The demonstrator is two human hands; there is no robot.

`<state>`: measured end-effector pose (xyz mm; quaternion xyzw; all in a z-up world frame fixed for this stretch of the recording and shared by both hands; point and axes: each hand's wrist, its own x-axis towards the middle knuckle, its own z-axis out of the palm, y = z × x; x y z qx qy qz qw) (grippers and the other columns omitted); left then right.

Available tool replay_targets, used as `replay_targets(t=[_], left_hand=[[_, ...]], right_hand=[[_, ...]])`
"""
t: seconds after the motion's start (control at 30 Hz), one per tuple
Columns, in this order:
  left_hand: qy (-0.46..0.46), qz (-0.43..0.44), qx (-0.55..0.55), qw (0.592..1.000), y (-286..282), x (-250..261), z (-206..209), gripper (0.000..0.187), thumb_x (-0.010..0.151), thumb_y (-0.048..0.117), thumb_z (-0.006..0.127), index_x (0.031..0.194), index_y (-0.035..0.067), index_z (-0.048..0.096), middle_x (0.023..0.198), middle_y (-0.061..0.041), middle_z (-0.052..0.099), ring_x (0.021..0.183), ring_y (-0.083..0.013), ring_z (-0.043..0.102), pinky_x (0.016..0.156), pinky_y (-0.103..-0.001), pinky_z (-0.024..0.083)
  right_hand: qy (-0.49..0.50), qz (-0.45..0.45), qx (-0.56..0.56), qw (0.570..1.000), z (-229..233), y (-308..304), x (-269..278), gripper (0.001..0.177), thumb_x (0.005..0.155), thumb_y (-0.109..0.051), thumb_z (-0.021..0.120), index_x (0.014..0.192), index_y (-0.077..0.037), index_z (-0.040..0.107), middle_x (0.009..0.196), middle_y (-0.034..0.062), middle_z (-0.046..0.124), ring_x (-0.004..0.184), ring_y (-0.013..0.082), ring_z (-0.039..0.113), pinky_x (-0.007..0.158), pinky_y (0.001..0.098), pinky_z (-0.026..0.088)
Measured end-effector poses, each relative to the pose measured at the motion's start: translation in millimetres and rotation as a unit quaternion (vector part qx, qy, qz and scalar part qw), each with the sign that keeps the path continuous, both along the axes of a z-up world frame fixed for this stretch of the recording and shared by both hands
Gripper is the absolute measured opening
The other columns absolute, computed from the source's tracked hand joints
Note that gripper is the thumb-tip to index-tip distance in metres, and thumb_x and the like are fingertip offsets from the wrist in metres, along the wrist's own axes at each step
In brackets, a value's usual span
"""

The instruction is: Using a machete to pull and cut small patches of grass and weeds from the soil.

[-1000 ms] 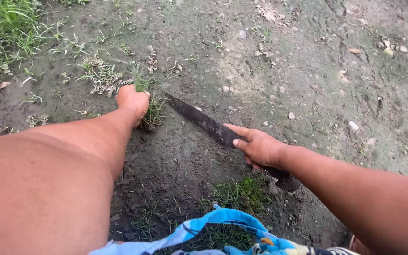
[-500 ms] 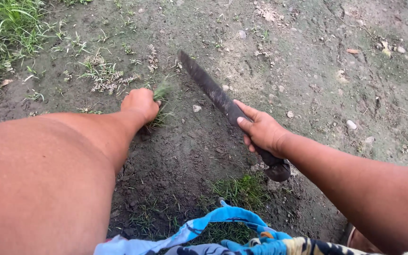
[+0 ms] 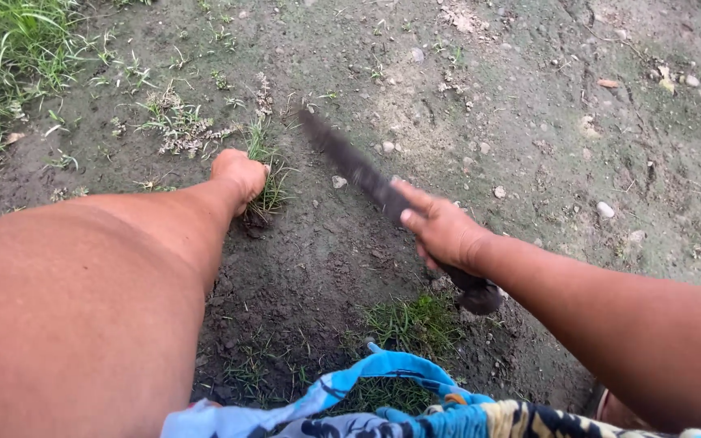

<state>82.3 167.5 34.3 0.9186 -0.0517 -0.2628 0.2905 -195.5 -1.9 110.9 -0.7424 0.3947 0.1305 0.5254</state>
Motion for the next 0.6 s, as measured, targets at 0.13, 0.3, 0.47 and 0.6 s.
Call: replay_targets(t=[0.13,0.3,0.47,0.6], left_hand=[[0.053,0.074,-0.084,0.992,11.3,15.1,-1.5,0.025,0.089,0.014,0.074,0.112,0.004,0.075,0.117,-0.016,0.074,0.103,-0.026,0.071,0.092,-0.04,0.052],[0.041,0.302,-0.172,0.937,59.1,40.2,3.5,0.038,0.086,0.024,0.07,0.117,0.002,0.066,0.118,-0.014,0.07,0.104,-0.024,0.065,0.084,-0.044,0.051],[-0.026,0.241,-0.117,0.963,67.9,50.4,10.0,0.041,0.084,0.026,0.075,0.115,0.0,0.068,0.116,-0.018,0.07,0.102,-0.0271,0.068,0.086,-0.043,0.053],[-0.094,0.062,-0.037,0.993,50.2,49.6,6.5,0.031,0.081,0.017,0.077,0.11,0.009,0.075,0.11,-0.015,0.075,0.101,-0.0293,0.072,0.09,-0.041,0.055]], right_hand=[[0.126,0.146,0.029,0.981,4.1,1.4,-4.1,0.06,0.103,-0.028,0.05,0.157,-0.048,0.033,0.057,0.0039,0.05,0.046,0.0145,0.05,0.047,0.0302,0.05],[0.05,0.069,0.076,0.993,-6.7,-7.6,-0.5,0.06,0.103,-0.026,0.047,0.159,-0.046,0.033,0.058,0.0037,0.051,0.045,0.0127,0.049,0.045,0.0306,0.048],[0.037,0.072,0.015,0.997,7.2,13.4,15.3,0.06,0.104,-0.026,0.048,0.158,-0.045,0.032,0.06,0.0035,0.052,0.046,0.0133,0.05,0.045,0.0306,0.048],[0.081,0.102,0.044,0.99,-1.2,12.8,14.9,0.058,0.103,-0.025,0.049,0.157,-0.045,0.037,0.058,0.0045,0.051,0.044,0.0142,0.049,0.044,0.0315,0.046]])
